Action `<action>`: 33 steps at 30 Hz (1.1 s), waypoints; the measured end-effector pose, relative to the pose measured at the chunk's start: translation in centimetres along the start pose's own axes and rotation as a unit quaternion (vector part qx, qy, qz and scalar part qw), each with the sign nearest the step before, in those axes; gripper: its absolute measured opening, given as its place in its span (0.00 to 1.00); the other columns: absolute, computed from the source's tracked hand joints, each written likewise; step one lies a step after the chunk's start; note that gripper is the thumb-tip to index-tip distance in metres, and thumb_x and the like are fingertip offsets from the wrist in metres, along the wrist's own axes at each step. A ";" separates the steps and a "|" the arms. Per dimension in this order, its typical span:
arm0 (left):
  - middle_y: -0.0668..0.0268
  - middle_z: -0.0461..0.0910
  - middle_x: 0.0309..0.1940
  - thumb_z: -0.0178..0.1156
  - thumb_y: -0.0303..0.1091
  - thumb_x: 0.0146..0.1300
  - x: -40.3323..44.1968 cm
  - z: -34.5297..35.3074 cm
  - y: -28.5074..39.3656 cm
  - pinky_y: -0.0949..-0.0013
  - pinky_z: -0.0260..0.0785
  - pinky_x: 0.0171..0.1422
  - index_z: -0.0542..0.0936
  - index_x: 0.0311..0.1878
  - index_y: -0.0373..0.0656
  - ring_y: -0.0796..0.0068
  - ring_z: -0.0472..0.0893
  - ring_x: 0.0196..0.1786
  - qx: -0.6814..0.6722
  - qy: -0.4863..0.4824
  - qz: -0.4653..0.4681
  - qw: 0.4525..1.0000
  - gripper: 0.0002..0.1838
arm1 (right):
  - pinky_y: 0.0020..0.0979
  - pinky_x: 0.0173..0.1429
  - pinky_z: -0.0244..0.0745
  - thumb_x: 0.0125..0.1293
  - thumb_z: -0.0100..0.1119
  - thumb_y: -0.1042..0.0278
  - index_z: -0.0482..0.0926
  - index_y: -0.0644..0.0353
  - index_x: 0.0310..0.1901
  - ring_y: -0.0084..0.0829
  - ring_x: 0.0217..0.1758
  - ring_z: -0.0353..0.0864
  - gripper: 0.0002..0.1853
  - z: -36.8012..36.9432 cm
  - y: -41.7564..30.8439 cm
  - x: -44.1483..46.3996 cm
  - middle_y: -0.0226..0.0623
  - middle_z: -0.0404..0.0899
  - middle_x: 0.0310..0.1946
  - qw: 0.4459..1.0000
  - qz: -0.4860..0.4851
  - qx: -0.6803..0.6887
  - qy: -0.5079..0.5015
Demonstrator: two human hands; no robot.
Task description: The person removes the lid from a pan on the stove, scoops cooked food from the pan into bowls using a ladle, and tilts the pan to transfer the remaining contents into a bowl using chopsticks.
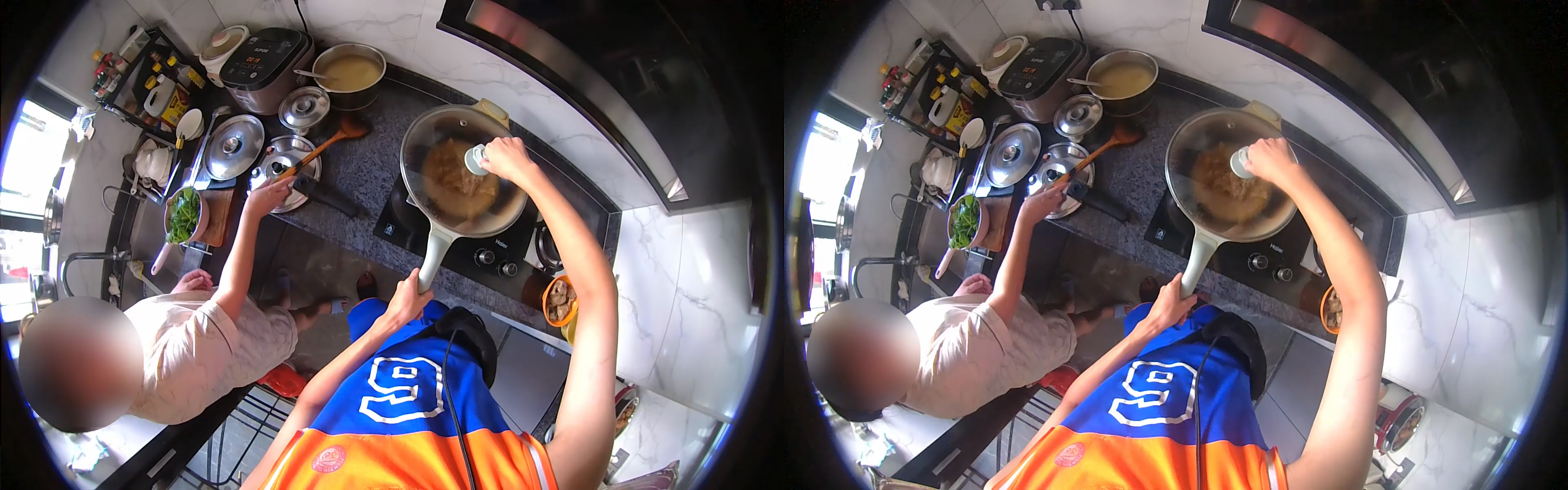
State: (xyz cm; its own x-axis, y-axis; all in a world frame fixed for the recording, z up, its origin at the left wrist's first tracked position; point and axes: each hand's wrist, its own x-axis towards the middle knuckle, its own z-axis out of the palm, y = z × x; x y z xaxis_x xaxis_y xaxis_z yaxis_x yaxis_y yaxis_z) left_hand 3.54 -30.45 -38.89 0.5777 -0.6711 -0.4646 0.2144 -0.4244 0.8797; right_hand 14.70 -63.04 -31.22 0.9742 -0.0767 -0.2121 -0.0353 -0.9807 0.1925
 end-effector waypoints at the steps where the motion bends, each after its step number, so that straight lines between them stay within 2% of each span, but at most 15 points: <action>1: 0.58 0.74 0.14 0.56 0.27 0.56 0.0 0.0 0.0 0.67 0.66 0.14 0.65 0.46 0.31 0.70 0.75 0.13 -0.003 -0.005 -0.007 1.000 0.17 | 0.43 0.37 0.75 0.54 0.59 0.53 0.82 0.62 0.26 0.45 0.32 0.82 0.17 0.3 0.2 0.0 0.48 0.81 0.25 1.000 0.000 0.001 0.000; 10: 0.60 0.74 0.15 0.58 0.27 0.55 0.2 0.1 -0.5 0.68 0.66 0.15 0.66 0.46 0.31 0.72 0.75 0.13 -0.003 -0.010 -0.020 1.000 0.18 | 0.43 0.36 0.75 0.55 0.58 0.54 0.82 0.62 0.25 0.45 0.31 0.82 0.17 0.8 -0.1 0.0 0.47 0.80 0.24 1.000 0.010 0.018 0.017; 14: 0.55 0.75 0.16 0.56 0.27 0.55 0.6 0.4 -1.2 0.66 0.67 0.15 0.65 0.46 0.28 0.67 0.76 0.13 -0.014 -0.021 0.000 1.000 0.18 | 0.42 0.37 0.75 0.58 0.56 0.53 0.82 0.61 0.25 0.42 0.31 0.83 0.18 1.0 -0.3 -0.2 0.45 0.81 0.25 1.000 0.013 0.004 0.006; 16: 0.56 0.75 0.16 0.55 0.27 0.55 0.5 0.5 -1.0 0.66 0.67 0.15 0.63 0.52 0.26 0.67 0.76 0.12 -0.024 -0.039 -0.005 0.999 0.23 | 0.40 0.38 0.75 0.60 0.54 0.51 0.83 0.59 0.26 0.40 0.32 0.83 0.19 0.2 -0.6 -0.7 0.43 0.82 0.25 1.000 0.022 -0.005 -0.009; 17: 0.56 0.75 0.16 0.55 0.27 0.55 0.6 0.7 -1.3 0.66 0.67 0.15 0.63 0.52 0.26 0.67 0.76 0.12 -0.023 -0.041 -0.004 0.999 0.23 | 0.40 0.38 0.75 0.60 0.54 0.51 0.83 0.59 0.26 0.40 0.32 0.83 0.19 -0.2 -0.7 -1.0 0.43 0.82 0.25 1.000 0.024 -0.005 -0.009; 20: 0.56 0.75 0.16 0.54 0.26 0.54 0.7 1.3 -1.8 0.68 0.67 0.14 0.63 0.54 0.27 0.68 0.76 0.12 -0.045 -0.027 0.014 0.999 0.24 | 0.40 0.37 0.75 0.59 0.56 0.52 0.82 0.60 0.25 0.41 0.31 0.83 0.18 -2.1 -1.1 -2.7 0.43 0.82 0.25 0.998 0.061 0.008 0.011; 22: 0.56 0.75 0.16 0.54 0.25 0.54 0.8 1.5 -1.9 0.68 0.67 0.14 0.63 0.53 0.27 0.68 0.76 0.12 -0.051 -0.030 0.014 0.998 0.23 | 0.41 0.37 0.76 0.60 0.55 0.55 0.81 0.60 0.24 0.43 0.30 0.82 0.17 -3.1 -1.6 -4.8 0.45 0.81 0.24 0.988 0.049 0.042 0.141; 23: 0.56 0.75 0.16 0.54 0.25 0.54 0.8 1.6 -1.9 0.68 0.67 0.14 0.63 0.53 0.28 0.68 0.75 0.11 -0.059 -0.029 0.013 0.998 0.23 | 0.41 0.37 0.76 0.60 0.55 0.55 0.81 0.60 0.24 0.43 0.30 0.82 0.17 -3.9 -2.0 -6.2 0.45 0.81 0.24 0.988 0.051 0.042 0.140; 25: 0.57 0.74 0.16 0.53 0.24 0.54 0.8 1.6 -1.8 0.68 0.66 0.13 0.63 0.53 0.28 0.69 0.74 0.11 -0.066 -0.033 0.016 0.997 0.22 | 0.42 0.39 0.76 0.61 0.52 0.58 0.80 0.60 0.24 0.44 0.31 0.82 0.16 -5.9 -3.6 -9.4 0.47 0.80 0.24 0.983 0.061 0.153 0.079; 27: 0.58 0.73 0.16 0.53 0.24 0.53 0.8 1.9 -1.9 0.68 0.66 0.13 0.63 0.53 0.29 0.69 0.74 0.10 -0.073 -0.035 0.019 0.997 0.22 | 0.42 0.40 0.77 0.61 0.50 0.61 0.81 0.60 0.25 0.45 0.32 0.81 0.14 -6.0 -5.0 -12.5 0.48 0.79 0.25 0.967 0.065 0.241 -0.054; 31: 0.62 0.70 0.15 0.52 0.22 0.53 0.6 2.7 -1.4 0.69 0.64 0.11 0.64 0.52 0.29 0.71 0.71 0.09 -0.134 -0.034 0.021 0.990 0.21 | 0.40 0.38 0.76 0.63 0.47 0.58 0.81 0.61 0.28 0.42 0.30 0.81 0.17 -1.4 -8.7 -18.1 0.47 0.80 0.23 0.895 0.045 0.421 -0.139; 33: 0.62 0.70 0.15 0.52 0.21 0.53 0.8 3.0 -1.7 0.71 0.63 0.10 0.64 0.51 0.29 0.72 0.71 0.09 -0.139 -0.043 0.028 0.989 0.20 | 0.33 0.31 0.73 0.66 0.44 0.53 0.80 0.65 0.34 0.32 0.21 0.77 0.22 1.6 -10.9 -19.7 0.41 0.80 0.22 0.827 0.149 0.500 -0.209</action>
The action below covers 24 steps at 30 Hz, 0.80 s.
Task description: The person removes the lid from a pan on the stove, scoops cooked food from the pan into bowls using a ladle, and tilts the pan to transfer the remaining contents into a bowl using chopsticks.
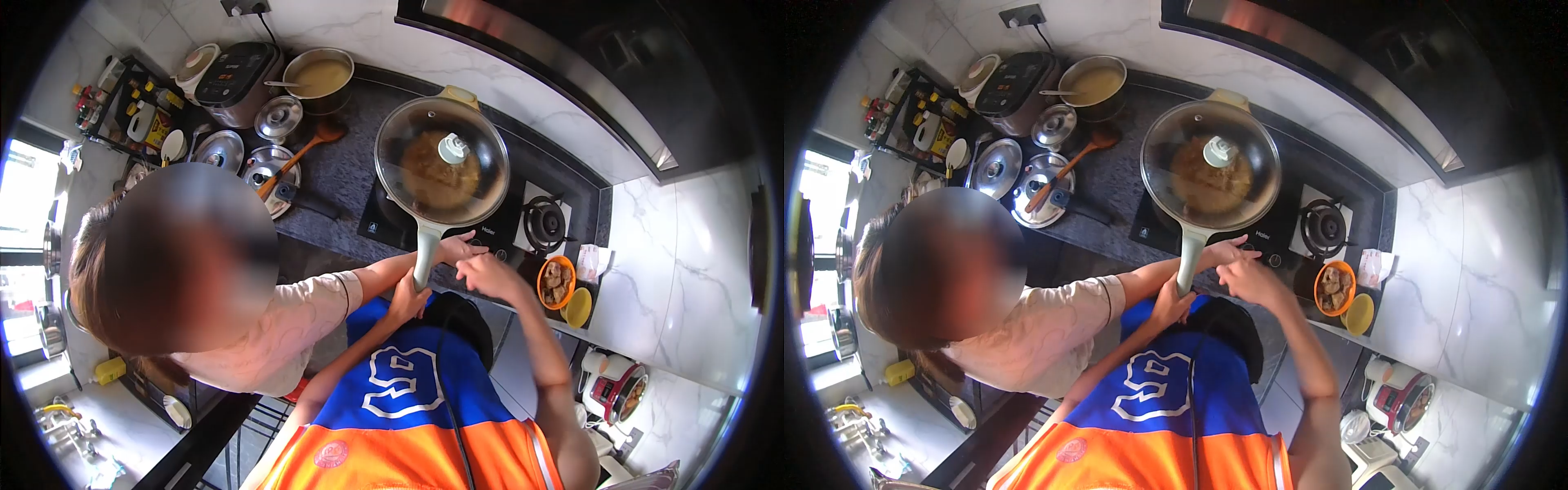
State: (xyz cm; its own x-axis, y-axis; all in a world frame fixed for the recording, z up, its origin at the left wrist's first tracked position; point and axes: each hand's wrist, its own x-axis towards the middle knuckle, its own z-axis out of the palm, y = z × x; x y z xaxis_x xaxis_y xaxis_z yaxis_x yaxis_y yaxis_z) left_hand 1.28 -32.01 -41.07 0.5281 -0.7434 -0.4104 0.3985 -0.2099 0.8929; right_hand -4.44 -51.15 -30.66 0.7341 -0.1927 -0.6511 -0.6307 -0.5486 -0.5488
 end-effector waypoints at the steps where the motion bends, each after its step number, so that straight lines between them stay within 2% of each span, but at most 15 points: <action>1: 0.62 0.70 0.15 0.52 0.21 0.53 0.2 0.0 -0.2 0.71 0.63 0.10 0.64 0.51 0.29 0.72 0.71 0.09 0.001 0.001 0.000 1.000 0.20 | 0.33 0.30 0.74 0.67 0.43 0.50 0.79 0.65 0.33 0.32 0.21 0.78 0.24 1.3 0.5 0.1 0.40 0.79 0.21 0.999 0.022 0.046 -0.009; 3: 0.65 0.71 0.16 0.51 0.21 0.56 0.2 0.0 -0.5 0.74 0.64 0.11 0.62 0.55 0.31 0.78 0.70 0.11 0.003 -0.019 0.011 1.000 0.22 | 0.31 0.26 0.73 0.69 0.40 0.46 0.76 0.67 0.33 0.30 0.18 0.77 0.28 4.5 1.5 1.1 0.39 0.79 0.20 0.990 0.047 0.127 -0.025; 6: 0.64 0.72 0.17 0.52 0.21 0.56 0.2 0.0 -0.6 0.74 0.65 0.12 0.65 0.53 0.32 0.78 0.70 0.11 0.005 -0.013 0.019 1.000 0.20 | 0.29 0.27 0.73 0.70 0.39 0.46 0.75 0.67 0.35 0.35 0.21 0.79 0.27 8.5 1.9 1.4 0.43 0.78 0.21 0.977 0.014 0.214 0.016; 8: 0.64 0.73 0.17 0.52 0.23 0.57 0.3 0.2 -0.3 0.75 0.64 0.12 0.67 0.50 0.33 0.78 0.71 0.11 0.029 -0.007 0.013 0.999 0.16 | 0.26 0.24 0.71 0.70 0.40 0.44 0.75 0.67 0.40 0.27 0.21 0.76 0.28 12.3 4.5 3.5 0.38 0.77 0.22 0.962 -0.157 0.201 0.101; 9: 0.63 0.73 0.17 0.53 0.24 0.56 0.4 0.3 -0.2 0.74 0.63 0.11 0.67 0.49 0.32 0.77 0.71 0.11 0.032 -0.002 0.026 0.999 0.16 | 0.37 0.35 0.74 0.70 0.39 0.47 0.74 0.68 0.40 0.47 0.36 0.81 0.26 10.7 1.6 2.2 0.55 0.78 0.29 0.973 -0.022 0.225 0.056; 12: 0.60 0.75 0.17 0.55 0.25 0.54 0.3 0.5 0.0 0.73 0.63 0.11 0.69 0.46 0.32 0.75 0.72 0.11 0.039 0.012 0.036 0.999 0.15 | 0.40 0.39 0.73 0.70 0.39 0.47 0.73 0.69 0.42 0.51 0.38 0.80 0.26 13.4 4.3 5.3 0.59 0.78 0.30 0.957 -0.053 0.273 0.081; 13: 0.62 0.74 0.18 0.54 0.26 0.56 0.5 0.5 -0.4 0.75 0.63 0.13 0.69 0.48 0.34 0.77 0.72 0.12 0.035 0.011 0.029 0.999 0.15 | 0.37 0.33 0.74 0.70 0.40 0.47 0.72 0.69 0.43 0.46 0.31 0.82 0.26 14.0 4.6 5.9 0.59 0.78 0.29 0.956 -0.080 0.269 0.087; 14: 0.65 0.74 0.19 0.53 0.27 0.59 0.6 0.6 -0.8 0.77 0.63 0.14 0.69 0.50 0.36 0.78 0.72 0.13 0.032 0.010 0.021 0.999 0.15 | 0.37 0.33 0.74 0.70 0.40 0.47 0.72 0.69 0.43 0.46 0.31 0.82 0.26 14.4 5.2 6.3 0.59 0.78 0.29 0.955 -0.080 0.270 0.087; 16: 0.62 0.75 0.26 0.53 0.27 0.58 0.5 0.9 -0.7 0.76 0.64 0.14 0.69 0.51 0.36 0.79 0.73 0.15 0.054 0.014 0.062 0.997 0.17 | 0.32 0.24 0.74 0.69 0.43 0.47 0.70 0.68 0.47 0.38 0.22 0.81 0.26 13.3 3.4 5.0 0.53 0.78 0.27 0.911 -0.077 0.404 -0.023; 17: 0.62 0.75 0.26 0.53 0.27 0.58 0.5 1.0 -0.3 0.76 0.64 0.14 0.69 0.51 0.36 0.79 0.73 0.15 0.054 0.015 0.063 0.996 0.17 | 0.27 0.18 0.71 0.69 0.45 0.46 0.66 0.67 0.50 0.30 0.17 0.77 0.27 13.1 2.5 4.1 0.44 0.77 0.26 0.890 -0.095 0.445 -0.016; 19: 0.64 0.74 0.23 0.54 0.27 0.57 0.3 1.2 0.4 0.76 0.64 0.13 0.69 0.50 0.36 0.78 0.73 0.14 0.059 0.000 0.046 0.997 0.16 | 0.27 0.16 0.71 0.68 0.47 0.46 0.66 0.66 0.49 0.30 0.16 0.77 0.26 12.8 2.0 3.9 0.40 0.76 0.25 0.880 -0.080 0.468 -0.013; 20: 0.65 0.72 0.16 0.53 0.24 0.54 0.5 1.4 -0.8 0.74 0.63 0.12 0.70 0.41 0.34 0.79 0.70 0.11 0.074 0.029 0.036 0.996 0.10 | 0.26 0.16 0.71 0.67 0.48 0.45 0.67 0.65 0.47 0.29 0.15 0.76 0.25 12.7 2.1 4.1 0.40 0.76 0.24 0.869 -0.081 0.489 -0.019; 22: 0.66 0.71 0.16 0.53 0.23 0.54 0.3 1.8 -0.6 0.75 0.63 0.13 0.70 0.39 0.35 0.79 0.70 0.12 0.023 0.049 0.021 0.998 0.09 | 0.26 0.15 0.71 0.67 0.49 0.45 0.68 0.64 0.45 0.29 0.14 0.76 0.25 12.5 2.3 4.3 0.39 0.76 0.22 0.863 -0.083 0.498 -0.022; 24: 0.67 0.71 0.16 0.53 0.23 0.55 0.2 1.5 -0.6 0.75 0.63 0.12 0.71 0.39 0.34 0.79 0.71 0.12 0.011 0.015 0.024 1.000 0.08 | 0.25 0.15 0.71 0.66 0.50 0.45 0.69 0.63 0.44 0.29 0.13 0.75 0.24 12.6 2.3 4.2 0.38 0.76 0.21 0.857 -0.084 0.508 -0.026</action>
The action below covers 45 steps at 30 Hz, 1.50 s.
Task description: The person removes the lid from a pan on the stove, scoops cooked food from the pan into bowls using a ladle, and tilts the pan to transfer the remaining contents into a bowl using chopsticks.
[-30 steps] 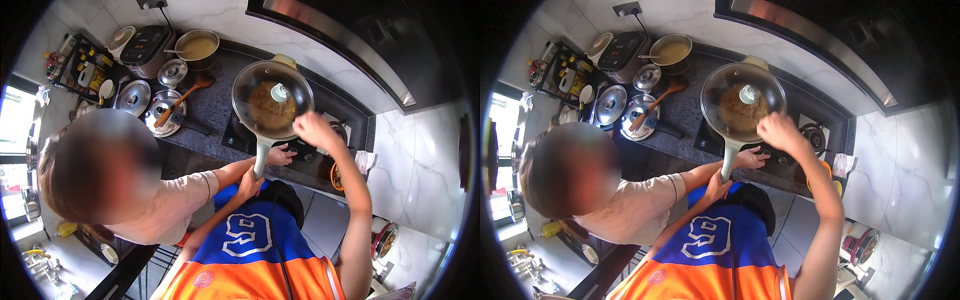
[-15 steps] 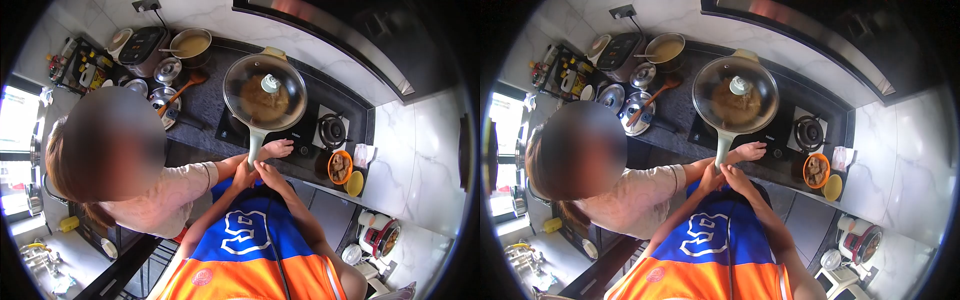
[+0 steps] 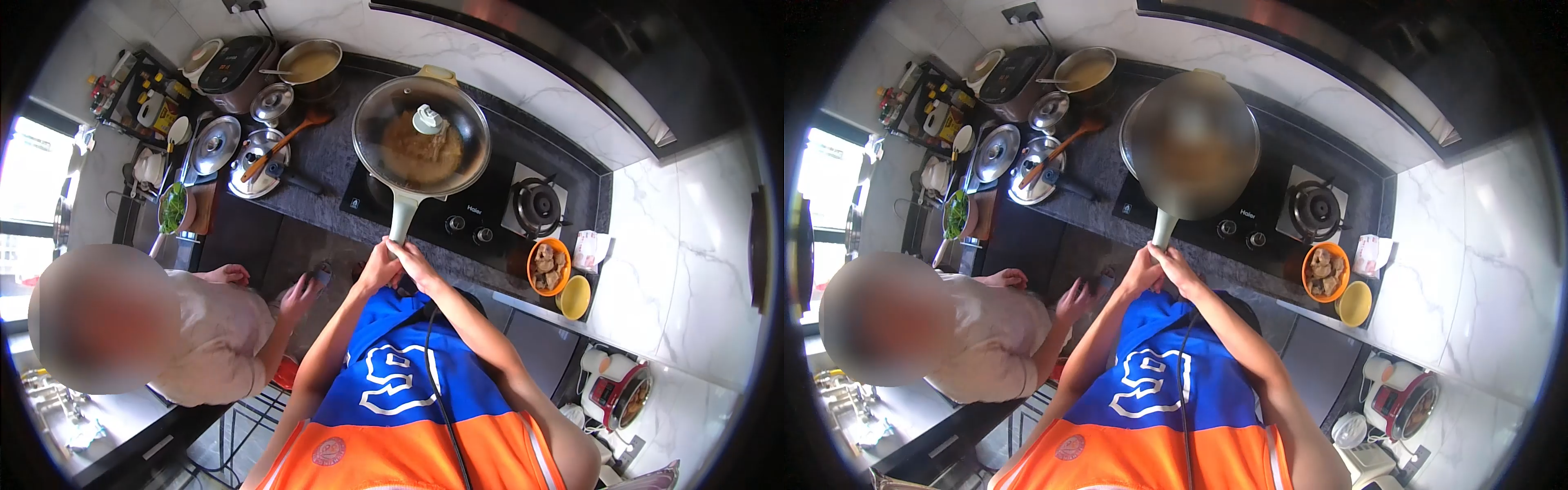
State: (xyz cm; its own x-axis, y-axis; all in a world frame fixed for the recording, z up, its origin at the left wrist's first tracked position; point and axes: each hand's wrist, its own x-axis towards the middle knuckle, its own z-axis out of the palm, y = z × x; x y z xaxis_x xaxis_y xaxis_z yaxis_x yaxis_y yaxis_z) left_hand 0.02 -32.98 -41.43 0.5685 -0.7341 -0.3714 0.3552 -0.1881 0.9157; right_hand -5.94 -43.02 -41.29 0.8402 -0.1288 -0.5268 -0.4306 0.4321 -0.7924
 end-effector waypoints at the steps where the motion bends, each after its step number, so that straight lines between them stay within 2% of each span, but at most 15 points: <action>1: 0.67 0.72 0.16 0.53 0.24 0.56 0.1 -0.1 -0.1 0.75 0.64 0.13 0.71 0.40 0.34 0.79 0.71 0.13 0.011 0.002 -0.009 1.000 0.08 | 0.26 0.15 0.71 0.66 0.51 0.45 0.70 0.63 0.42 0.29 0.12 0.74 0.23 0.1 -0.1 0.0 0.37 0.75 0.20 1.000 0.004 0.013 0.001; 4: 0.66 0.72 0.15 0.53 0.24 0.56 -0.1 -0.1 0.2 0.75 0.64 0.14 0.71 0.42 0.34 0.78 0.72 0.13 0.031 0.008 -0.018 0.999 0.10 | 0.27 0.15 0.71 0.65 0.52 0.45 0.71 0.64 0.45 0.29 0.12 0.75 0.25 0.0 0.6 0.3 0.39 0.76 0.23 1.000 0.002 0.019 -0.009; 7: 0.66 0.71 0.14 0.51 0.24 0.56 -0.2 0.1 0.3 0.75 0.64 0.14 0.70 0.45 0.35 0.78 0.71 0.12 0.033 0.003 -0.019 0.999 0.12 | 0.27 0.14 0.71 0.65 0.53 0.47 0.68 0.60 0.59 0.27 0.15 0.75 0.28 -0.2 1.7 0.6 0.41 0.77 0.33 0.998 -0.047 0.024 0.021; 14: 0.66 0.72 0.17 0.50 0.23 0.56 0.4 -0.3 -0.7 0.74 0.65 0.16 0.70 0.44 0.34 0.79 0.71 0.14 0.018 -0.029 0.012 0.999 0.11 | 0.25 0.13 0.68 0.66 0.53 0.50 0.69 0.57 0.59 0.25 0.13 0.71 0.25 0.4 2.1 0.2 0.36 0.74 0.28 0.995 -0.036 0.048 0.074; 15: 0.65 0.72 0.17 0.51 0.23 0.56 0.1 -0.1 0.1 0.74 0.65 0.16 0.70 0.43 0.33 0.78 0.71 0.14 0.016 -0.032 0.012 0.999 0.10 | 0.25 0.12 0.67 0.65 0.53 0.50 0.70 0.57 0.58 0.25 0.12 0.71 0.25 0.3 2.8 0.5 0.35 0.74 0.27 0.989 -0.115 -0.021 0.086; 17: 0.61 0.76 0.22 0.56 0.29 0.55 1.0 -1.1 -1.8 0.68 0.70 0.25 0.71 0.45 0.31 0.73 0.76 0.21 0.058 -0.047 0.017 0.997 0.15 | 0.24 0.09 0.63 0.64 0.55 0.49 0.73 0.56 0.55 0.24 0.10 0.68 0.24 0.7 1.6 0.0 0.33 0.73 0.26 0.993 -0.035 0.073 0.084; 18: 0.57 0.79 0.26 0.60 0.34 0.54 1.6 -1.6 -2.5 0.62 0.75 0.34 0.71 0.48 0.30 0.68 0.80 0.28 0.124 -0.044 0.016 0.991 0.21 | 0.26 0.18 0.71 0.64 0.55 0.53 0.74 0.58 0.53 0.25 0.19 0.75 0.21 0.4 0.9 -0.2 0.36 0.77 0.31 0.996 -0.013 0.066 0.067; 20: 0.41 0.78 0.41 0.63 0.45 0.51 0.7 -2.0 -2.8 0.57 0.71 0.52 0.62 0.59 0.29 0.48 0.79 0.45 0.199 -0.015 0.063 0.978 0.38 | 0.30 0.35 0.78 0.63 0.54 0.60 0.75 0.63 0.50 0.28 0.35 0.80 0.18 0.1 3.0 2.2 0.39 0.80 0.38 0.980 -0.084 0.167 0.071; 21: 0.41 0.77 0.41 0.64 0.46 0.51 -0.6 -2.2 -0.8 0.57 0.71 0.52 0.60 0.59 0.29 0.47 0.79 0.46 0.224 -0.042 0.037 0.973 0.40 | 0.32 0.49 0.76 0.62 0.53 0.64 0.76 0.66 0.47 0.30 0.47 0.78 0.16 -0.2 2.8 2.4 0.41 0.80 0.44 0.983 -0.086 0.152 0.061; 22: 0.40 0.77 0.42 0.64 0.48 0.51 -1.6 -2.5 0.6 0.56 0.70 0.52 0.58 0.60 0.30 0.47 0.79 0.47 0.248 -0.068 0.010 0.966 0.42 | 0.32 0.49 0.77 0.62 0.55 0.63 0.77 0.67 0.45 0.30 0.45 0.80 0.16 0.3 2.3 2.2 0.40 0.80 0.41 0.982 -0.097 0.146 0.067; 23: 0.46 0.78 0.38 0.63 0.50 0.54 -2.5 -2.8 0.6 0.61 0.72 0.46 0.61 0.58 0.32 0.59 0.81 0.40 0.286 -0.051 0.048 0.956 0.38 | 0.32 0.47 0.77 0.62 0.55 0.63 0.77 0.66 0.44 0.30 0.44 0.80 0.15 0.9 1.8 1.8 0.40 0.81 0.40 0.982 -0.086 0.145 0.085; 28: 0.53 0.78 0.37 0.62 0.47 0.56 -4.0 -4.5 0.0 0.63 0.71 0.47 0.69 0.52 0.33 0.62 0.80 0.40 0.203 -0.022 0.088 0.975 0.29 | 0.29 0.31 0.77 0.62 0.58 0.58 0.77 0.64 0.40 0.27 0.30 0.79 0.16 2.7 1.6 2.3 0.37 0.80 0.32 0.969 -0.055 0.185 0.157; 32: 0.56 0.78 0.35 0.61 0.44 0.57 -4.8 -4.9 0.6 0.65 0.71 0.44 0.72 0.47 0.33 0.68 0.79 0.36 0.162 0.009 0.139 0.977 0.24 | 0.32 0.40 0.77 0.61 0.61 0.57 0.74 0.61 0.46 0.30 0.36 0.80 0.18 2.7 2.0 2.5 0.39 0.80 0.36 0.963 -0.064 0.193 0.178; 40: 0.61 0.77 0.30 0.63 0.33 0.55 -7.3 -6.5 3.8 0.69 0.71 0.40 0.72 0.44 0.35 0.73 0.77 0.31 0.143 0.009 0.132 0.981 0.17 | 0.30 0.40 0.78 0.63 0.59 0.55 0.72 0.59 0.50 0.29 0.37 0.81 0.20 2.6 2.0 2.3 0.38 0.80 0.41 0.961 -0.056 0.228 0.147; 45: 0.61 0.76 0.28 0.59 0.23 0.54 -11.7 -7.0 14.3 0.69 0.69 0.39 0.74 0.43 0.36 0.72 0.76 0.33 0.124 0.015 0.416 0.901 0.12 | 0.30 0.42 0.78 0.65 0.56 0.53 0.71 0.60 0.53 0.29 0.38 0.81 0.21 1.9 2.1 1.5 0.40 0.80 0.42 0.969 -0.074 0.209 0.107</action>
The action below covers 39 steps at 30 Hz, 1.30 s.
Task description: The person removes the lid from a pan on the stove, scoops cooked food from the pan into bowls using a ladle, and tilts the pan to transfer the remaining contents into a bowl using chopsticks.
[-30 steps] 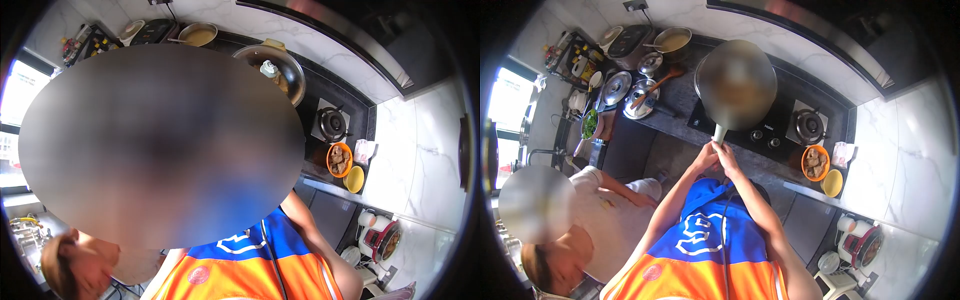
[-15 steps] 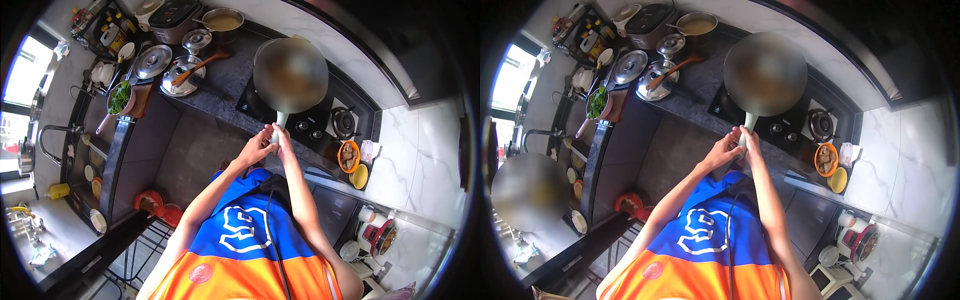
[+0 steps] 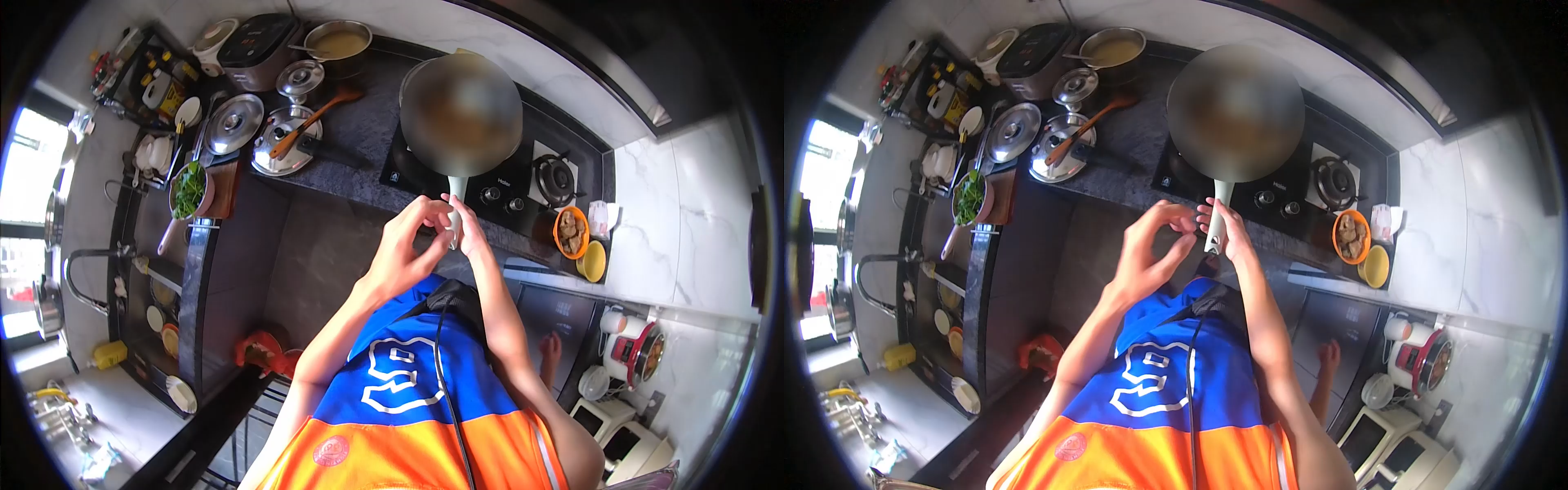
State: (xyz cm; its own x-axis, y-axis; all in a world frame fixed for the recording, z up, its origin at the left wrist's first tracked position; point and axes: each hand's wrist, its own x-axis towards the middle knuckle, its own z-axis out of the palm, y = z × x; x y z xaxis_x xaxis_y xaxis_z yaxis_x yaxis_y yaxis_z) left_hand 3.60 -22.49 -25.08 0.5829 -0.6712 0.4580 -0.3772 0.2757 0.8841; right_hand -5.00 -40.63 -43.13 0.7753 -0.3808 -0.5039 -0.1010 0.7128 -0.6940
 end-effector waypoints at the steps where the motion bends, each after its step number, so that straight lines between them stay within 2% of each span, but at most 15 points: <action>1: 0.60 0.76 0.28 0.59 0.22 0.54 0.9 -0.8 2.8 0.68 0.69 0.39 0.74 0.42 0.36 0.70 0.76 0.33 -0.021 0.006 0.064 0.998 0.11 | 0.30 0.42 0.78 0.65 0.55 0.53 0.71 0.60 0.53 0.29 0.39 0.81 0.21 -0.1 -0.1 -0.3 0.40 0.80 0.42 1.000 -0.004 -0.009 -0.009; 3: 0.59 0.78 0.27 0.57 0.22 0.54 2.1 -2.9 7.7 0.65 0.69 0.38 0.73 0.46 0.40 0.66 0.78 0.30 -0.029 -0.072 0.169 0.983 0.15 | 0.29 0.37 0.78 0.66 0.54 0.53 0.72 0.62 0.53 0.27 0.35 0.81 0.22 0.6 -0.1 -1.2 0.40 0.81 0.39 1.000 -0.023 0.003 0.005; 5: 0.58 0.80 0.26 0.56 0.22 0.54 2.3 -1.6 10.3 0.63 0.69 0.33 0.69 0.53 0.45 0.64 0.78 0.25 -0.197 -0.018 0.296 0.935 0.21 | 0.31 0.43 0.77 0.67 0.51 0.51 0.71 0.63 0.54 0.31 0.38 0.80 0.23 0.3 0.2 -1.9 0.43 0.79 0.42 0.999 -0.028 -0.018 -0.005; 7: 0.55 0.79 0.26 0.58 0.20 0.46 3.3 -0.8 12.7 0.65 0.66 0.31 0.76 0.37 0.37 0.65 0.75 0.23 -0.288 -0.020 0.354 0.890 0.12 | 0.29 0.41 0.74 0.68 0.48 0.50 0.72 0.61 0.52 0.30 0.38 0.80 0.22 -1.4 1.3 -1.9 0.41 0.80 0.41 0.998 -0.028 -0.063 0.003; 8: 0.55 0.78 0.26 0.57 0.23 0.50 3.5 -0.1 12.8 0.64 0.65 0.31 0.76 0.35 0.36 0.64 0.74 0.23 -0.284 -0.023 0.393 0.874 0.07 | 0.29 0.42 0.73 0.68 0.48 0.48 0.72 0.60 0.52 0.29 0.39 0.79 0.23 -2.2 2.0 -2.1 0.40 0.79 0.41 0.999 -0.025 -0.026 0.007; 10: 0.60 0.79 0.19 0.49 0.25 0.63 3.8 2.2 14.0 0.61 0.65 0.26 0.66 0.58 0.49 0.65 0.75 0.15 -0.320 -0.013 0.398 0.859 0.19 | 0.31 0.46 0.72 0.68 0.47 0.46 0.71 0.59 0.53 0.29 0.41 0.78 0.24 -3.9 3.9 -2.2 0.38 0.79 0.42 0.999 -0.017 0.022 0.025; 14: 0.62 0.76 0.14 0.40 0.28 0.65 5.1 5.2 15.3 0.68 0.64 0.20 0.67 0.49 0.46 0.70 0.70 0.10 -0.387 0.031 0.412 0.825 0.11 | 0.30 0.44 0.73 0.65 0.49 0.42 0.71 0.58 0.52 0.27 0.40 0.79 0.27 -6.4 5.7 -4.4 0.36 0.79 0.43 0.994 0.015 -0.065 0.089; 17: 0.56 0.72 0.21 0.43 0.32 0.61 5.1 3.7 15.2 0.63 0.61 0.27 0.72 0.32 0.36 0.62 0.70 0.20 -0.453 -0.148 0.382 0.792 0.11 | 0.27 0.40 0.73 0.64 0.52 0.42 0.71 0.57 0.52 0.25 0.35 0.80 0.26 -8.1 6.6 -5.9 0.35 0.80 0.38 0.965 0.078 -0.205 0.141; 20: 0.54 0.70 0.23 0.44 0.33 0.59 6.0 2.3 15.3 0.62 0.60 0.28 0.73 0.26 0.31 0.60 0.69 0.23 -0.489 -0.241 0.363 0.756 0.15 | 0.26 0.36 0.73 0.65 0.53 0.46 0.72 0.56 0.47 0.24 0.32 0.80 0.21 -10.0 8.1 -6.7 0.34 0.81 0.36 0.956 0.108 -0.226 0.155; 22: 0.57 0.74 0.22 0.45 0.30 0.61 6.5 2.3 15.0 0.65 0.63 0.26 0.71 0.35 0.40 0.63 0.72 0.21 -0.423 -0.220 0.373 0.796 0.07 | 0.24 0.30 0.72 0.65 0.53 0.48 0.72 0.55 0.44 0.24 0.29 0.80 0.18 -12.7 10.9 -6.2 0.36 0.81 0.37 0.958 0.134 -0.193 0.163; 25: 0.60 0.78 0.21 0.47 0.27 0.64 7.1 1.8 14.9 0.67 0.67 0.24 0.68 0.47 0.50 0.67 0.75 0.19 -0.339 -0.218 0.357 0.843 0.09 | 0.22 0.17 0.69 0.65 0.54 0.50 0.72 0.58 0.46 0.23 0.22 0.79 0.19 -15.6 13.7 -6.3 0.36 0.82 0.30 0.951 0.184 -0.171 0.180; 27: 0.62 0.80 0.22 0.49 0.28 0.66 7.2 0.2 15.4 0.68 0.68 0.24 0.66 0.51 0.53 0.68 0.77 0.18 -0.274 -0.264 0.296 0.876 0.12 | 0.23 0.19 0.70 0.64 0.54 0.50 0.72 0.59 0.44 0.24 0.21 0.79 0.19 -17.5 15.0 -6.5 0.38 0.82 0.30 0.943 0.187 -0.215 0.173; 30: 0.64 0.78 0.23 0.58 0.22 0.58 7.3 0.2 15.7 0.69 0.66 0.24 0.69 0.47 0.51 0.71 0.77 0.22 -0.252 -0.168 0.317 0.899 0.16 | 0.24 0.26 0.74 0.65 0.53 0.52 0.72 0.59 0.44 0.25 0.23 0.79 0.18 -17.2 14.7 -7.4 0.38 0.82 0.31 0.957 0.157 -0.144 0.197; 34: 0.66 0.76 0.30 0.54 0.30 0.62 8.3 -1.9 18.3 0.68 0.66 0.26 0.75 0.39 0.48 0.72 0.74 0.30 -0.160 0.213 0.404 0.875 0.04 | 0.25 0.31 0.75 0.65 0.52 0.51 0.74 0.56 0.44 0.24 0.27 0.80 0.16 -15.2 12.2 -7.8 0.33 0.82 0.32 0.960 0.100 -0.160 0.208; 39: 0.63 0.75 0.33 0.57 0.28 0.58 7.5 -6.2 19.1 0.67 0.64 0.27 0.72 0.40 0.48 0.70 0.72 0.31 -0.148 0.061 0.431 0.888 0.07 | 0.26 0.37 0.75 0.67 0.48 0.44 0.75 0.57 0.47 0.25 0.33 0.80 0.23 -11.2 8.9 -7.1 0.34 0.81 0.34 0.979 0.037 -0.109 0.165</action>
State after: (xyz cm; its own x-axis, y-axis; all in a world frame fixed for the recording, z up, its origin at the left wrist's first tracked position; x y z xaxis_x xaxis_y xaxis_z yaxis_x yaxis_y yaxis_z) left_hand 5.26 -18.01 -4.21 0.2491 -0.0478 0.9673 -0.5264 0.8317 0.1766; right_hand -18.38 -38.17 -51.53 0.5199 -0.5284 -0.6712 -0.3083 0.6167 -0.7243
